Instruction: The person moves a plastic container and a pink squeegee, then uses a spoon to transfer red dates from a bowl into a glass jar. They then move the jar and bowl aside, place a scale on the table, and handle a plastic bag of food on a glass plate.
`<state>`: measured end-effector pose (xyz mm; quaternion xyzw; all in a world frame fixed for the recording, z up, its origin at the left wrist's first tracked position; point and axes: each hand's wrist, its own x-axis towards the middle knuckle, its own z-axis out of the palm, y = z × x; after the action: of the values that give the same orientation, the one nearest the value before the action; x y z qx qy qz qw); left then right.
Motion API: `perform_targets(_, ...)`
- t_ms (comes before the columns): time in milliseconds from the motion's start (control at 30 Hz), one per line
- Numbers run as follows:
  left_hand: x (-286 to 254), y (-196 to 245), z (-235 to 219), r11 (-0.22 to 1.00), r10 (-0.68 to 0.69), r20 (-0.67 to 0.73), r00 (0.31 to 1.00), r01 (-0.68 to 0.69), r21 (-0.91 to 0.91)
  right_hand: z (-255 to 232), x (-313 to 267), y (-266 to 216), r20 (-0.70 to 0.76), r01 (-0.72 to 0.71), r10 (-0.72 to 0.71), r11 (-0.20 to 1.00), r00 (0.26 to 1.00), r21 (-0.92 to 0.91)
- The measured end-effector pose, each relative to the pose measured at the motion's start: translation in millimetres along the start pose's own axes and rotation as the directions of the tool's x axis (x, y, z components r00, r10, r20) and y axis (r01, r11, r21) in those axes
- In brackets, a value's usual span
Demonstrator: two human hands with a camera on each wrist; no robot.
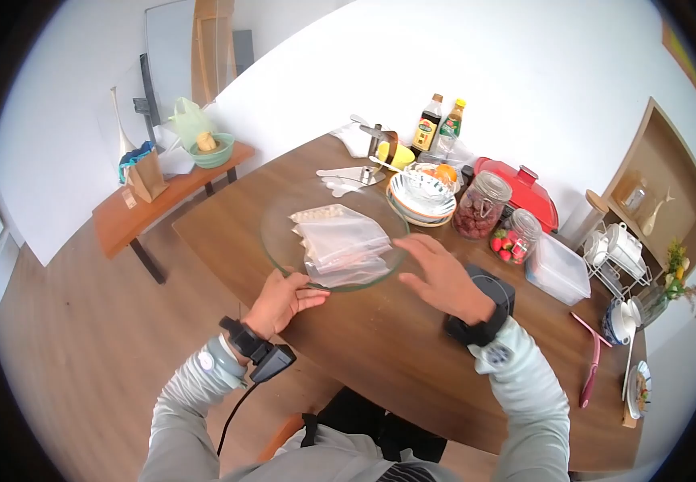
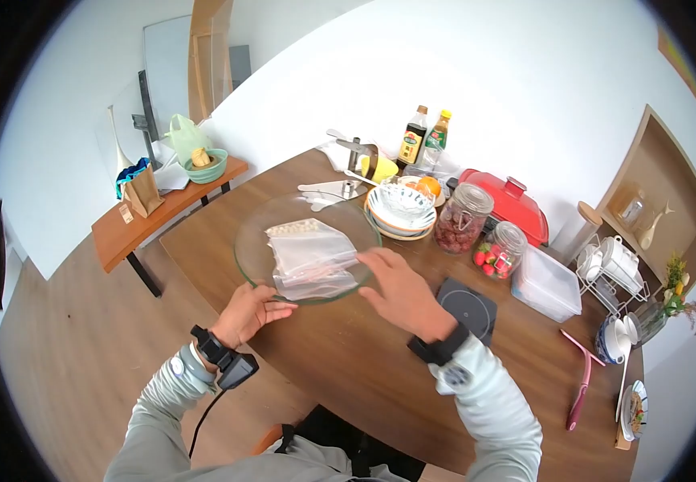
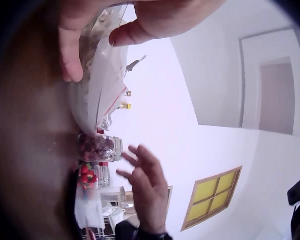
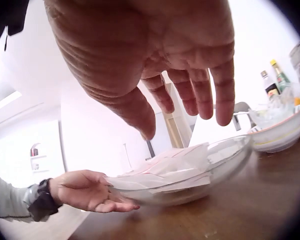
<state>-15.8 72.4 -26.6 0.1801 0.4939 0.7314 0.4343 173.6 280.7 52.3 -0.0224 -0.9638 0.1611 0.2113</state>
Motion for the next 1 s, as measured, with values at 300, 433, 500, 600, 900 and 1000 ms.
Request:
perform_targets(300,-23.2,37.6,-19.7,0.218,0.583,0.209,0.785,-0.399,0.891,56.5,76.0,29.5,0.365,0.207,-0.139,0.966,0.921,-0.155)
perform_targets(433,-11.5,53.7,-2.0,0.028,0.369,0.38,0.848,-0.419,0.908,58.6,92.8,22.8,0.335,0.177,-0.104,0.965,0.936,-0.195)
perform_targets(500,1.4,58.4,6.3,0.001,0.352,0.41,0.842,-0.438,0.899,52.9,105.3,24.8,0.291,0.152,-0.097,0.973,0.952,-0.172)
perform_targets(600,34.6,65.7,10.0,-0.014,0.468,0.443,0.765,-0.495,0.869,39.8,127.2,30.2,0.209,0.174,-0.158,0.983,0.965,-0.059)
perform_targets(900,89.2,120.5,22.2,0.356,0.342,0.305,0.889,-0.423,0.833,4.7,162.0,20.9,0.239,0.071,-0.08,0.996,0.968,0.046)
perform_targets(1000,93.9,123.2,16.8,0.455,0.41,0.237,0.881,-0.423,0.784,-16.2,159.8,10.3,0.257,-0.1,0.008,0.933,0.966,0.347)
